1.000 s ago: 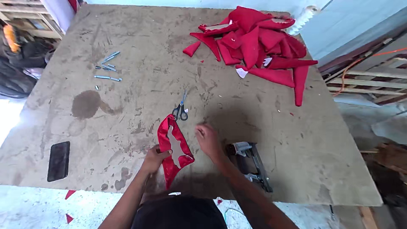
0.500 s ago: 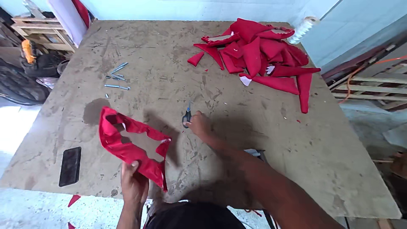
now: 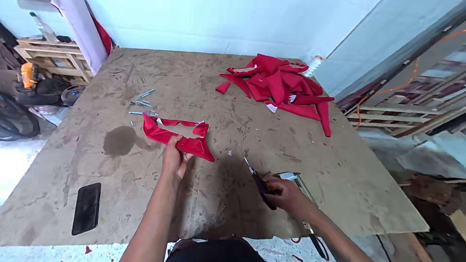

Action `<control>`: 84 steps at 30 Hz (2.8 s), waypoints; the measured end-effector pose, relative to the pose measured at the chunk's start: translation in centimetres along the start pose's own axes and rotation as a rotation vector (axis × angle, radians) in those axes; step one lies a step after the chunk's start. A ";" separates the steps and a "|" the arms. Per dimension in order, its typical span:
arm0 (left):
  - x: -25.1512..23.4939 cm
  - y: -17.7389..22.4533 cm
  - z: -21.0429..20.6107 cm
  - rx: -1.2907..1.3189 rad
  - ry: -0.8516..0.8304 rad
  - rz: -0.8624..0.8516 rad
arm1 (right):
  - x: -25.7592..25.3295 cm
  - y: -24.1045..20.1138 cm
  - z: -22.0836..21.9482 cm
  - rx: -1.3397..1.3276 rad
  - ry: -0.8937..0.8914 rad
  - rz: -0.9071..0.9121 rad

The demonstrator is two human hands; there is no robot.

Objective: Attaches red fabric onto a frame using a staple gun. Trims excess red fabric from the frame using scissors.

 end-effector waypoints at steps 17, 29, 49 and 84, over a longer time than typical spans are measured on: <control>4.5 -0.5 -4.4 -0.186 -0.084 -0.091 | 4.7 -6.3 -2.4 0.239 0.293 0.119; 5.0 -0.3 -5.3 -0.110 -0.053 -0.227 | 3.9 -4.4 -3.6 0.112 0.298 0.304; 7.5 -0.3 -6.5 -0.087 0.012 -0.297 | 2.5 -3.2 -4.3 -0.535 0.469 0.360; 11.0 5.2 -2.1 -0.474 -0.816 -0.230 | -1.1 -8.0 6.7 0.120 0.380 0.567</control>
Point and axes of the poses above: each hand's wrist, its own x-axis away from the middle knuckle, its own z-axis out of the back of the hand, y = z × x, the point moved 4 cm from there along -x, towards the middle knuckle, and after that the axes turned 14 degrees about -z, right-handed, at the moved point
